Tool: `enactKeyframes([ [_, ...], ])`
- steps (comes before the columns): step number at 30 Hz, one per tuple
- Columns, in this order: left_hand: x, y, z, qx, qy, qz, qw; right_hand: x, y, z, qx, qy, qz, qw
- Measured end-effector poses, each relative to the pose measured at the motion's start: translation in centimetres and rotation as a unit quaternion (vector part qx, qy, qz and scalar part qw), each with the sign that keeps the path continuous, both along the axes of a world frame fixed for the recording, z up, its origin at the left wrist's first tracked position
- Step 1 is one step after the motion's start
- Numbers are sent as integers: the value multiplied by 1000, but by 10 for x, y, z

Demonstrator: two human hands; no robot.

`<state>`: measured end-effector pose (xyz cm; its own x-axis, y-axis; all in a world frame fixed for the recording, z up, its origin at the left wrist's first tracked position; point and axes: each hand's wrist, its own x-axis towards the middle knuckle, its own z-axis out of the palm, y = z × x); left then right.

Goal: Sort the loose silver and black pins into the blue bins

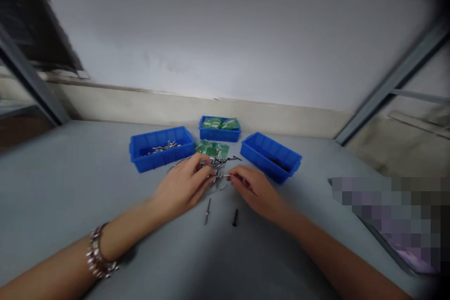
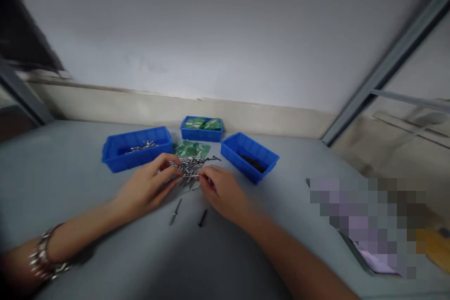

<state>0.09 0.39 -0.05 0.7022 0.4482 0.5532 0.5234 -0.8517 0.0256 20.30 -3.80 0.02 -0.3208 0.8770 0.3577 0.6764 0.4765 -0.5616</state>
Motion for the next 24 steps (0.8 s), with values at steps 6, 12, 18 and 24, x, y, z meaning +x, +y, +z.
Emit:
enactKeyframes([
  [6, 0, -1, 1, 7, -9, 1, 1000, -2, 0, 0, -20, 10, 2, 1000],
  [12, 1, -3, 3, 1, -19, 17, 1000, -3, -1, 2, -10, -20, 21, 1000],
  [18, 1, -2, 2, -21, -14, 35, 999, -2, -2, 3, 12, -36, 25, 999],
  [24, 1, 0, 1, -25, -7, 36, 999, -1, -4, 5, 36, -45, 29, 998],
])
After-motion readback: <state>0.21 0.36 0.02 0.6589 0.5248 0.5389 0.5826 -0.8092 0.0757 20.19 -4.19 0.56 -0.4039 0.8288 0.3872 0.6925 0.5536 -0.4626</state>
